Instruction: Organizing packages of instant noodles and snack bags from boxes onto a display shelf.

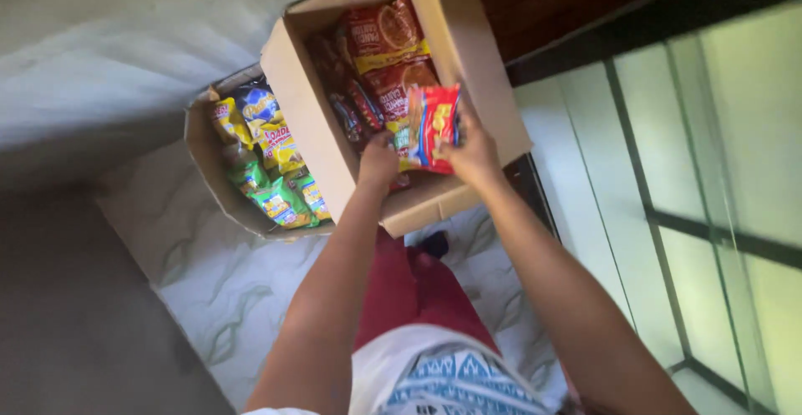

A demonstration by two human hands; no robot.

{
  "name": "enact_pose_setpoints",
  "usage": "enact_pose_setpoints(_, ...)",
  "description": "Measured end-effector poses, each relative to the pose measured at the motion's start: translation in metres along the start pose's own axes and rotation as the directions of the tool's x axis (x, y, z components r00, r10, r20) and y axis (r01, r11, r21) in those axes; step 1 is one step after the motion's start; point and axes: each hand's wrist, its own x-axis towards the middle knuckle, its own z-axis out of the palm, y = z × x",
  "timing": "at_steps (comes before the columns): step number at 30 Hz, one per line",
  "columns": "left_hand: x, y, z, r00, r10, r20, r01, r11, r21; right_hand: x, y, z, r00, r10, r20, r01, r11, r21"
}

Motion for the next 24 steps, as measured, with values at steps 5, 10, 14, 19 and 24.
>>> enact_pose_setpoints(5, 0.049, -0.047, 0.011, 0.808, 0.581, -0.094, -0.419, 0.68, 0.602, 0.012, 0.051, 0.048, 0.993, 0.068, 0.094, -0.04, 0.962, -0.271)
enact_pose_setpoints(10, 0.045, 0.003, 0.011, 0.938, 0.346, -0.023, -0.21, 0.621, 0.756, 0.02, 0.049, 0.065, 0.979, 0.172, 0.113, -0.129, 0.941, -0.313)
enact_pose_setpoints(14, 0.05, 0.006, 0.004, 0.987, 0.159, 0.007, -0.076, 0.433, 0.898, 0.019, 0.057, 0.066, 0.969, 0.193, 0.152, -0.158, 0.964, -0.216)
enact_pose_setpoints(19, 0.055, -0.012, 0.001, 0.988, -0.022, 0.15, -0.133, 0.343, 0.93, 0.023, 0.074, 0.063, 0.979, 0.153, 0.134, -0.124, 0.972, -0.201)
enact_pose_setpoints(24, 0.066, -0.05, -0.008, 0.994, 0.038, 0.103, -0.109, 0.434, 0.894, 0.026, 0.059, 0.067, 0.981, 0.118, 0.152, -0.077, 0.964, -0.254)
